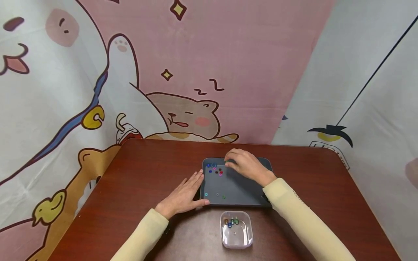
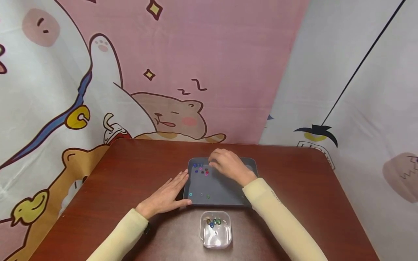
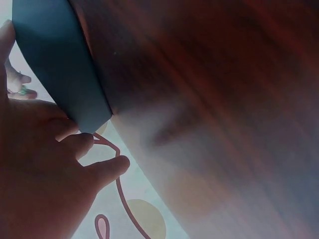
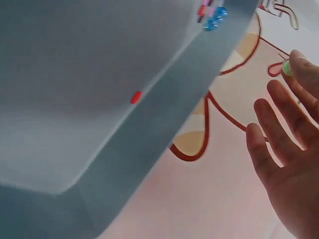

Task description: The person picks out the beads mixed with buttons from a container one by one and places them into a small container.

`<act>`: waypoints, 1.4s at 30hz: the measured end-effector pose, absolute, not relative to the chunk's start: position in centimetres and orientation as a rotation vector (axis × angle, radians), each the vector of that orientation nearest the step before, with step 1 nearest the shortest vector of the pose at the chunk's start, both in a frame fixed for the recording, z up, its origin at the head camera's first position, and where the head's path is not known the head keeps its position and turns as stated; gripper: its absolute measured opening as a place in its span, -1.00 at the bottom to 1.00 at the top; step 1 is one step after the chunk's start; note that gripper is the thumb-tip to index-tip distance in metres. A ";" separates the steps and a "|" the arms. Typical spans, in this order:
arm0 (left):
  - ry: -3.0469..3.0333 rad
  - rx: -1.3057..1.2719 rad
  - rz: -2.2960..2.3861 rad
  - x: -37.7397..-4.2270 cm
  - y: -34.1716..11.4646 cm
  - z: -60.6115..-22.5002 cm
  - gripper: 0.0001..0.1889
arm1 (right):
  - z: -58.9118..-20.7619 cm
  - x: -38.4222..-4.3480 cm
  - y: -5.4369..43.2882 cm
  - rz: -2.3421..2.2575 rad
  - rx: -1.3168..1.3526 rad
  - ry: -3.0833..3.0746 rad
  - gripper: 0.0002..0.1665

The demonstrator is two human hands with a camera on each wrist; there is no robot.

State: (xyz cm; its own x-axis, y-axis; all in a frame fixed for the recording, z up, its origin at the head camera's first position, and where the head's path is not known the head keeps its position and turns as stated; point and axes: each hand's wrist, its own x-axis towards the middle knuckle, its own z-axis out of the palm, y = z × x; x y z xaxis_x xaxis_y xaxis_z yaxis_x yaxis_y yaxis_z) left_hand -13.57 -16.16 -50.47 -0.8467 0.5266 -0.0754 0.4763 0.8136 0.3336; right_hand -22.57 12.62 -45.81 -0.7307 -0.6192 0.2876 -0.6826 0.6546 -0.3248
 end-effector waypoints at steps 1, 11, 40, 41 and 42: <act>2.833 0.788 0.459 -13.5 -16.2 -50.5 0.07 | -45.5 -22.4 12.7 0.636 1.074 -2.714 -0.79; 2.824 0.760 0.492 -13.4 -16.5 -50.7 0.07 | -42.9 -20.3 14.0 0.667 1.008 -2.653 -0.82; 2.818 0.795 0.477 -13.7 -16.4 -50.7 0.08 | -44.1 -11.6 19.1 0.824 1.005 -2.487 -0.71; 2.817 0.791 0.472 -13.7 -16.4 -50.7 0.08 | -44.3 -11.2 19.2 0.832 1.010 -2.481 -0.70; 2.818 0.791 0.469 -13.7 -16.4 -50.6 0.08 | -44.5 -11.0 19.3 0.838 1.018 -2.474 -0.71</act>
